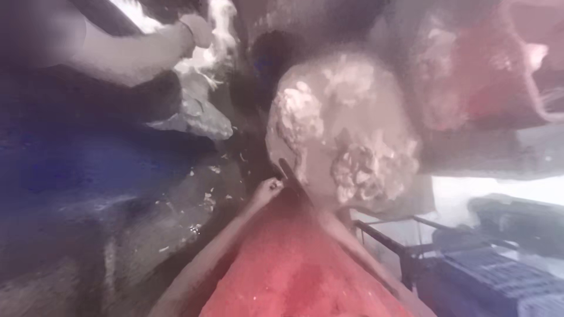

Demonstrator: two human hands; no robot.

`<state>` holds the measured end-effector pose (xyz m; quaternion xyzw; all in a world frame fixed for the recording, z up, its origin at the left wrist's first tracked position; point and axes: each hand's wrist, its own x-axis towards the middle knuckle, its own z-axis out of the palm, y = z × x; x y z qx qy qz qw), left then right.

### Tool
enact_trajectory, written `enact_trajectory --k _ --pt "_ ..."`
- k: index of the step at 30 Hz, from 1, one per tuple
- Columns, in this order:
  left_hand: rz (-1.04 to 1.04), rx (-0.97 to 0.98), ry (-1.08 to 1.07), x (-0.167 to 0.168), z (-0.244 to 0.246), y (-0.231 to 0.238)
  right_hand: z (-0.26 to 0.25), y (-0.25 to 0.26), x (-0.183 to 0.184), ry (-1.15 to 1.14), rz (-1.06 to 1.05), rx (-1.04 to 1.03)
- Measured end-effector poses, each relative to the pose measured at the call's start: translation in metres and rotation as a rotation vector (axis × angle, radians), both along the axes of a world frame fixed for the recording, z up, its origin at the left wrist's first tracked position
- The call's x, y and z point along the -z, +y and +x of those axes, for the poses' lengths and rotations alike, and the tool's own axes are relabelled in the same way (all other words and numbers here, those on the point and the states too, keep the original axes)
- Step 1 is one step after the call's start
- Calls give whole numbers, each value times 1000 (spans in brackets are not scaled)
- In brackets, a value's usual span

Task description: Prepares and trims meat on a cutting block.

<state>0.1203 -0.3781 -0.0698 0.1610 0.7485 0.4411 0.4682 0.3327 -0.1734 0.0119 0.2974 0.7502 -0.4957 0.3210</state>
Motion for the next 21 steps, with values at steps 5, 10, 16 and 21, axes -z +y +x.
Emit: enact_trajectory --k 5,10,16,21 --pt "-191 -233 172 5 -43 -61 32 12 -16 -83 179 142" --pt "-215 64 688 -25 -43 -20 63 34 3 -78 158 335" --pt "-96 626 748 -20 11 85 70 44 17 -24 18 467" --pt "-15 526 595 -54 -10 118 79 42 12 62 65 493"
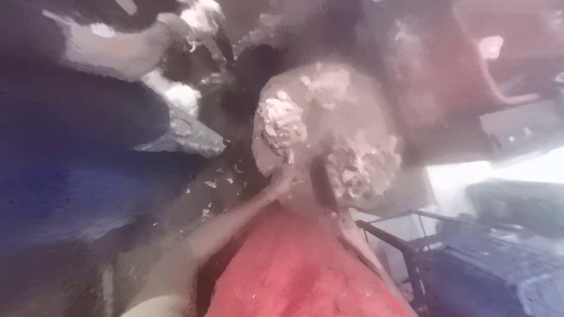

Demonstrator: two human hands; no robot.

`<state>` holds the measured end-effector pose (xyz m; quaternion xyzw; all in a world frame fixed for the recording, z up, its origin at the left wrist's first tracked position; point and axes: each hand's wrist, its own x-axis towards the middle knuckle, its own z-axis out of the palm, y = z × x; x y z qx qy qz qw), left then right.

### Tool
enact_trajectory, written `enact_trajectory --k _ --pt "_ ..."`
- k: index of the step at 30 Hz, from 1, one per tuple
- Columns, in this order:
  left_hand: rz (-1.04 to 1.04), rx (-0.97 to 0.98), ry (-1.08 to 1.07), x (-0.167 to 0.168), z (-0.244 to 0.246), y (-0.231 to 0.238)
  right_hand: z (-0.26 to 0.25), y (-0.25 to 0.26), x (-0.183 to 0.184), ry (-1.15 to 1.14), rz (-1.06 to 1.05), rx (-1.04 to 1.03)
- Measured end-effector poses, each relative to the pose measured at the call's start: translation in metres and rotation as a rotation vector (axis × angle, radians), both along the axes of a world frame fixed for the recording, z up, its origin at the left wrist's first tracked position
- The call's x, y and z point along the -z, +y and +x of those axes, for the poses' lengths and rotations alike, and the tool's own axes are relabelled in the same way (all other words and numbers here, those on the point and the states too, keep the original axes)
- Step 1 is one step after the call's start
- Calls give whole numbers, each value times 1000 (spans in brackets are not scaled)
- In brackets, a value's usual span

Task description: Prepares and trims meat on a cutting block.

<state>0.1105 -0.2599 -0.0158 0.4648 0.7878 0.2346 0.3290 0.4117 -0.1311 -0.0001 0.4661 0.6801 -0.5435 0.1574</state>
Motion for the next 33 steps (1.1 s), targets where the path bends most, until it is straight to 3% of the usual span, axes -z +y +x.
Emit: enact_trajectory --k 3,6,9,11,14,17,20,23,26,28,30,33 --pt "141 -280 -375 -43 -7 -15 -3 -4 -11 73 46 75" --pt "234 -585 -673 -25 -10 -42 -22 -13 -34 201 114 82" --pt "46 -612 -527 12 -14 -76 -46 -15 -39 296 215 -42" --pt "-6 -610 -468 23 -11 -93 -52 -9 -32 154 245 -154" --pt "6 -673 -555 24 -4 -108 -55 5 -19 -58 219 -289" --pt "-16 -682 -654 28 -3 -119 -72 5 -55 -39 286 -370" --pt "5 -694 -729 32 -2 -120 -101 -8 -97 164 295 -390" --pt "-3 -711 -759 33 1 -121 -114 -21 -75 274 346 -416" --pt "27 -684 -726 29 3 -121 -117 -17 -29 -32 302 -521" --pt "40 -676 -715 27 2 -123 -119 -14 -22 -115 291 -520" --pt "37 -688 -708 28 5 -128 -124 -19 -45 -65 294 -518" --pt "26 -713 -702 39 8 -127 -132 -26 -85 201 271 -540"
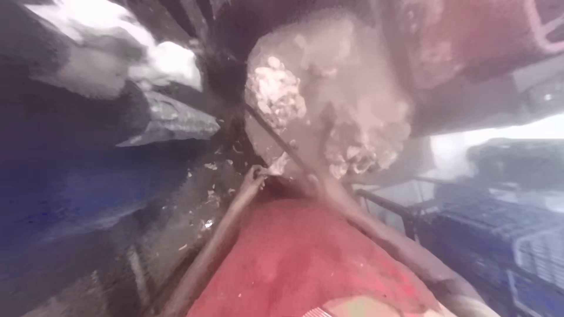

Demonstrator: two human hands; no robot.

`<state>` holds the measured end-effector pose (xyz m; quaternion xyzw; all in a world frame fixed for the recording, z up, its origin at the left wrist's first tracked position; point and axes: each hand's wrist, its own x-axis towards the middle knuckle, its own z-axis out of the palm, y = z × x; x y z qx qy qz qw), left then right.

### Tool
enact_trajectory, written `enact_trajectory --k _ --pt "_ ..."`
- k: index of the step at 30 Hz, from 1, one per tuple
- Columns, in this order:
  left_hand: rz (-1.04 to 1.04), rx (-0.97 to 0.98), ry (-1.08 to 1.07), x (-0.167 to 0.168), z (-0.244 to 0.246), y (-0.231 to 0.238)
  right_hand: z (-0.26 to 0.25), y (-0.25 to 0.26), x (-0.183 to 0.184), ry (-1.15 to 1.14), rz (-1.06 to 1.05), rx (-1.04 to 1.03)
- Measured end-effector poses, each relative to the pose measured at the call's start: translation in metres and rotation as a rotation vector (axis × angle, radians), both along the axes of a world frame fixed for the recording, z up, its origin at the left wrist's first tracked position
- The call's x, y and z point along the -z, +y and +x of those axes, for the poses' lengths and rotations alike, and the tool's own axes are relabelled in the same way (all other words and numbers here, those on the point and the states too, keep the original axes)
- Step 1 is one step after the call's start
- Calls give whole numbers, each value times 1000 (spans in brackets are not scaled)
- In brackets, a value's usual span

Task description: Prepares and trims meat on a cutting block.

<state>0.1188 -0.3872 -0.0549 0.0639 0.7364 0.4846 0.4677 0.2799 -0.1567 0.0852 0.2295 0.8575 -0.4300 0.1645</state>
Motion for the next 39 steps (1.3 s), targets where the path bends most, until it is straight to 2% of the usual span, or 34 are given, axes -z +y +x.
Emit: enact_trajectory --k 2,3,6,7,10,12,14,15,18,19,22,26,28,31,34,36,39 --pt "-2 -5 9 1 0 2 0 -5 8 161 -50 -28" --pt "-15 -2 6 0 1 3 2 -7 21 140 -42 -37" --pt "-7 -2 24 -3 2 5 2 2 59 -243 -14 -105" --pt "2 -4 21 -5 3 5 3 4 62 -293 -13 -103" --pt "4 -22 -6 -8 12 4 5 -1 40 -158 -42 -56" --pt "-26 -23 5 -6 15 7 3 -6 20 47 -112 -40" --pt "-22 -31 25 -4 20 6 7 -15 20 218 -125 -37" --pt "-23 -32 32 -3 20 7 10 -16 29 195 -96 -51" --pt "25 -50 58 -10 21 11 14 -7 64 -242 -47 -137" --pt "63 -53 63 -13 21 12 16 -4 69 -299 -24 -125" --pt "104 -12 66 -18 23 15 20 -4 50 -199 13 -16" --pt "-164 161 106 -11 24 22 12 -11 7 101 -70 19" --pt "-178 193 146 -9 28 21 16 -20 17 176 -91 -26" --pt "-220 217 195 -6 35 21 24 -22 58 -238 -77 -138" --pt "-120 176 176 4 36 18 30 -14 69 -398 -121 -90" --pt "6 102 121 -1 32 7 44 -12 65 -375 -131 -10" --pt "273 -155 -66 -9 8 1 72 -3 60 -263 -33 99"
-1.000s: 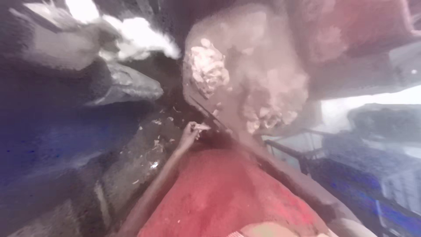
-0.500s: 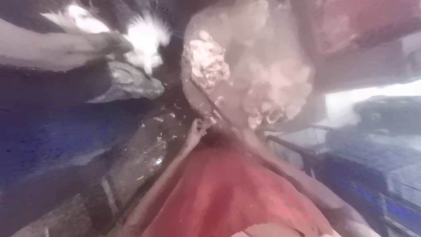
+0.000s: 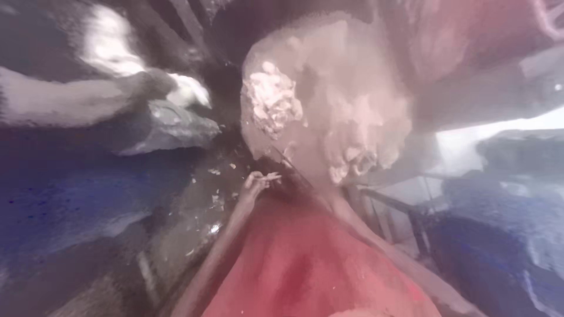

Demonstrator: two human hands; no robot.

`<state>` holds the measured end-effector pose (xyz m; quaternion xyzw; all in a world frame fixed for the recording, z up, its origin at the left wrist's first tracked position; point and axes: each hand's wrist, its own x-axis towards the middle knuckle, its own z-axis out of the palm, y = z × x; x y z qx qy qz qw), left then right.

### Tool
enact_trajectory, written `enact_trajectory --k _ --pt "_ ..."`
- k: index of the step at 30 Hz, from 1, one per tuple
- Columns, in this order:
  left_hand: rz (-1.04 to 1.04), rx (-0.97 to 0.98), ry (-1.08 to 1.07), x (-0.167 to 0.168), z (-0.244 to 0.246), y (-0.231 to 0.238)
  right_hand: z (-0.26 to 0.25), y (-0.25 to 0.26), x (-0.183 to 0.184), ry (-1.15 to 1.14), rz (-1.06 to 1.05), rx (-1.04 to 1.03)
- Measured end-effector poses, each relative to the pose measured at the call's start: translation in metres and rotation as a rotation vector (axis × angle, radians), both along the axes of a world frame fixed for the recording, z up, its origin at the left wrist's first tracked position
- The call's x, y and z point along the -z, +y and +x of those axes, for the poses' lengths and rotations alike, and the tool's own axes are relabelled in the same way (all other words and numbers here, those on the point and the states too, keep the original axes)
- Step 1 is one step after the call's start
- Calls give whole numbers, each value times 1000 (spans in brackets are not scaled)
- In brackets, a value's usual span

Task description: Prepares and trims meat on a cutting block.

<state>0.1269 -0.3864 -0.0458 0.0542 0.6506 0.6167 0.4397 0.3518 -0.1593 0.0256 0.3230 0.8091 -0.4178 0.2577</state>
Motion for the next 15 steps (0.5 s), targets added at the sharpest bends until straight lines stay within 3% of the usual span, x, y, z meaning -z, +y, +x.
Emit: enact_trajectory --k 4,9,12,15 --pt "75 -66 -213 -5 -35 10 40 13 -1 133 84 110" --pt "-35 41 -176 2 -36 19 31 15 -18 225 -43 157" --pt "-94 92 -217 13 -16 3 14 7 -25 227 -180 31" --pt "-131 55 -273 27 2 -7 9 12 4 -26 -180 -179"
